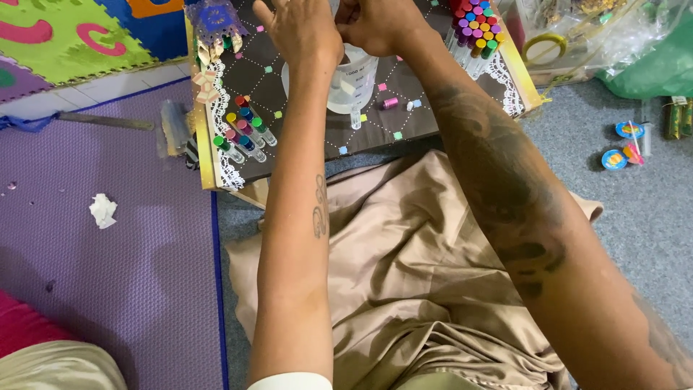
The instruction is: Assembling components by placing small beads into a container and adding liquid using a syringe.
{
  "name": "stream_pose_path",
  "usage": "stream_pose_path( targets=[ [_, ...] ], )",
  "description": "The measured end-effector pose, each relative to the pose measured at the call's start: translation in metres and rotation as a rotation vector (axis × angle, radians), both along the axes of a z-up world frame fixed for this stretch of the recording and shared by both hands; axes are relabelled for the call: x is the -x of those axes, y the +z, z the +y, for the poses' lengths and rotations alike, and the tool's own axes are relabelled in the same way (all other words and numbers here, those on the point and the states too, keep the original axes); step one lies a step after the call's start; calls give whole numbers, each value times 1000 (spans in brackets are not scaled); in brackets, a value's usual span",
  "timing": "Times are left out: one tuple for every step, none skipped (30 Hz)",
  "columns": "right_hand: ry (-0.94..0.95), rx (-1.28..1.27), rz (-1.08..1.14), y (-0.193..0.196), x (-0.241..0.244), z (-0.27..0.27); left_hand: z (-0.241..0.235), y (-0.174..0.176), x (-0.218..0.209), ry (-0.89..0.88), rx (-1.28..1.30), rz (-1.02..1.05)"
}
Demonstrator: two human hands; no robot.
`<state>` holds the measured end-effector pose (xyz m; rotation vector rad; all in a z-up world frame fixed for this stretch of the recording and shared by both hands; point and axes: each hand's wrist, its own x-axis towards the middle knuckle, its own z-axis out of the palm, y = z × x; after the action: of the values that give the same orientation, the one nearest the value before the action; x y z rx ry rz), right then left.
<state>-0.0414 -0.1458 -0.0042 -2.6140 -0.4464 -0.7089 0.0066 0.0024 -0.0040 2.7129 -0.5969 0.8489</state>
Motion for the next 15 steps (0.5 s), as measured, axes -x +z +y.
stream_pose_path(
  targets=[
    [2,4,-13,-1,-1,-1,0,2,1,-1,2,-22],
    [3,3,-14,2,1,1,0,2,0,-1,1,-23],
    [-19,-23,32,5,3,3,0,1,0,-7,17,-13],
    [-41,-50,78,8,6,5,-1,1,-1,-13,32,-2],
    [-42,-51,77,8,6,5,0,1,0,-13,32,-3],
    [-41,-51,78,8,6,4,0,1,0,-22,16,-7],
    [-38,-51,79,8,5,5,1,2,1,-31,-1,-13],
    [-37,-52,77,9,8,5,4,8,9,-30,-2,-15],
    [-11,-29,54,14,7,5,5,17,14,-36,-44,48],
    [15,-6,31,19,7,4,7,27,20,-42,-87,111],
    [14,-5,21,24,8,4,10,33,20,-43,-86,101],
    [39,2,4,29,8,4,12,39,20,-50,-104,204],
    [60,3,-9,32,10,5,15,44,22,-60,-128,310],
    [56,-1,-15,35,12,6,20,47,26,-63,-132,304],
    [76,12,24,40,11,7,24,53,29,-64,-78,376]
  ],
)
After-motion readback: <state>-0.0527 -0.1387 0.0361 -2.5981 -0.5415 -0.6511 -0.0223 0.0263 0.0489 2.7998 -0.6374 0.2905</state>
